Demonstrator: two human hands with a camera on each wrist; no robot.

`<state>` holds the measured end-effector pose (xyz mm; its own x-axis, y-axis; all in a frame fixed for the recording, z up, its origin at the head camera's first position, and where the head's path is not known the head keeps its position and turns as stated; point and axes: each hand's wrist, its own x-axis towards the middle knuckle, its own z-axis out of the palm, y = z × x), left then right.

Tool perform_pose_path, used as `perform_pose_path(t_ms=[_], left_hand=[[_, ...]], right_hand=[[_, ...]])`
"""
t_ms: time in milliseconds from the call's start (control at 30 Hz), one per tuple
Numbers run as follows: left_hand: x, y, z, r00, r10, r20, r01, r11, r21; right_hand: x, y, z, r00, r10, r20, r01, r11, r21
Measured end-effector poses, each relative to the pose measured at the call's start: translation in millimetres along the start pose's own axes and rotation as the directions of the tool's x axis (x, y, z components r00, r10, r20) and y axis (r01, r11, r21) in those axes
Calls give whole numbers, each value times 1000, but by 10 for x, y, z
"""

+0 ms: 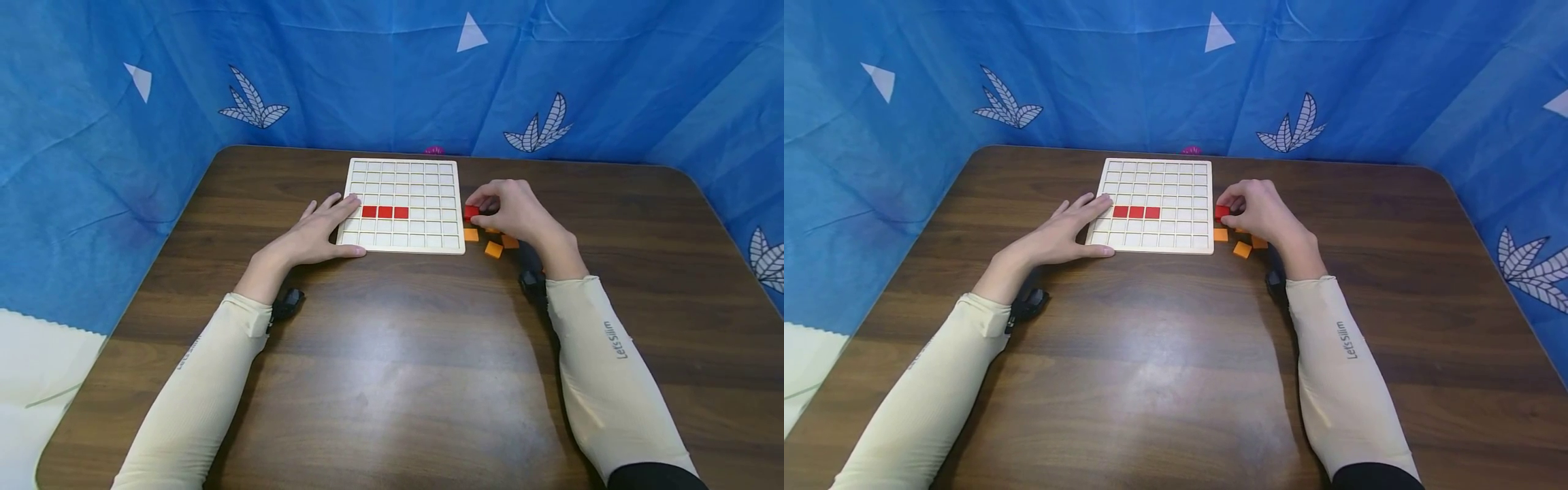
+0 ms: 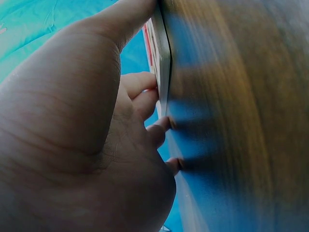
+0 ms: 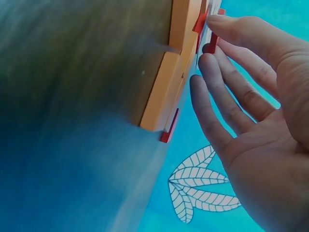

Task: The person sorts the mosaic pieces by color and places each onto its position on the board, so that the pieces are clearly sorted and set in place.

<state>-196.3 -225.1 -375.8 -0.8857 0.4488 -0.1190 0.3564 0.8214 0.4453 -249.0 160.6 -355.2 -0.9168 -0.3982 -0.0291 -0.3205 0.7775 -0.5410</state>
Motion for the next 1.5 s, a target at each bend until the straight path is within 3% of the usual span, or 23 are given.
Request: perform_pose_path(t_ms=[967,1500], left_hand=[[-28,-1,5,1000,-2,1,2,1000,-5],[-45,13,-16,1000,0,-2,0,1000,-4]], right_hand=[[354,-544,308,997,-82,7,82,997,7],[358,-641,388,996,-90,23,89,996,21]])
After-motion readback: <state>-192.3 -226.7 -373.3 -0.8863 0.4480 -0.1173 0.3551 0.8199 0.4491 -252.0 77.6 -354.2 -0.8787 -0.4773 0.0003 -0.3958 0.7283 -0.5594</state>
